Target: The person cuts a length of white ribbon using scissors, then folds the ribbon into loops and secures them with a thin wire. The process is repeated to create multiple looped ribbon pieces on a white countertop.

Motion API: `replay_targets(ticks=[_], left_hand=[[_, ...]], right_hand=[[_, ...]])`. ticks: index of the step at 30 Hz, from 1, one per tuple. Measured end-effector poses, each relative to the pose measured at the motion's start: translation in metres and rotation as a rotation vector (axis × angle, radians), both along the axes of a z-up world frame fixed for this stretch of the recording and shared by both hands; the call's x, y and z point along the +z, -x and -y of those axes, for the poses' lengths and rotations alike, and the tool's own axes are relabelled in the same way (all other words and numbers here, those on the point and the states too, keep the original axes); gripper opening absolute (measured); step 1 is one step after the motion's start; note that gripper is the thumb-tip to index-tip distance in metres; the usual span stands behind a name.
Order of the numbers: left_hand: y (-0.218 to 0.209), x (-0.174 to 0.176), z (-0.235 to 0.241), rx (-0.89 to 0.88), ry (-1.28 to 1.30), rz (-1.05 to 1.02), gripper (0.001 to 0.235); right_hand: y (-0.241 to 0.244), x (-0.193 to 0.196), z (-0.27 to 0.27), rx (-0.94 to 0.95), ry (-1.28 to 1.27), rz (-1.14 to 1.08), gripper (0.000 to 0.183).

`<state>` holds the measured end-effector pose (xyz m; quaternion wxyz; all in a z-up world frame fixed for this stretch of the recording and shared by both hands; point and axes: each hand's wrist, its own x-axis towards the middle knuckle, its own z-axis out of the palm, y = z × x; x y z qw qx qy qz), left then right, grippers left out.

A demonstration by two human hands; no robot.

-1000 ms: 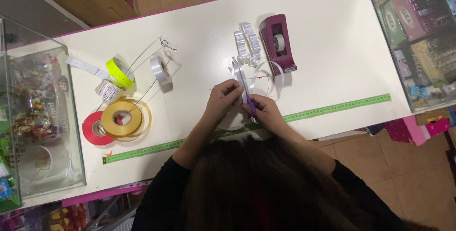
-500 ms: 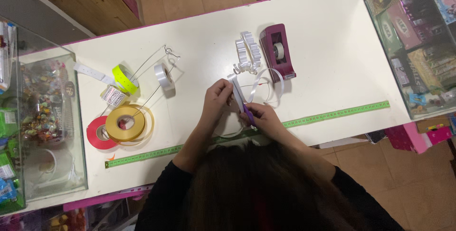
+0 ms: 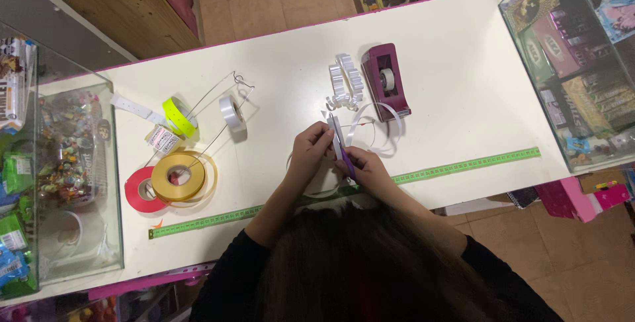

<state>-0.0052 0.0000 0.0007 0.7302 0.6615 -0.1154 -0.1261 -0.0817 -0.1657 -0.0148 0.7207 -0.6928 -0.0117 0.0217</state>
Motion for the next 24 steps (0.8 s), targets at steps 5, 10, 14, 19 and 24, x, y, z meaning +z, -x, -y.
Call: replay_targets(ticks=[5,10,14,19,24], left_hand=[[-0.002,-0.008,0.0,0.007,0.0,0.001,0.021],[-0.003,-0.01,-0.002,0.008,-0.016,0.021,0.022],[-0.007,-0.019,0.0,0.005,-0.032,0.027,0.023],[-0.006,0.003,-0.001,0.051,-0.048,0.037,0.023],[-0.005,0.026,-0.012,0.202,-0.01,-0.034,0.021]], right_hand=[[0.0,-0.005,-0.001,-0.016,0.029,-0.012,0.018],[-0.001,-0.006,0.003,-0.016,0.07,0.003,0.019],[-0.005,-0.011,0.005,-0.007,0.142,0.012,0.023],[-0.005,0.008,0.008,-0.037,0.118,-0.011,0.024],[0.002,0.035,0.032,-0.176,0.068,0.043,0.053]])
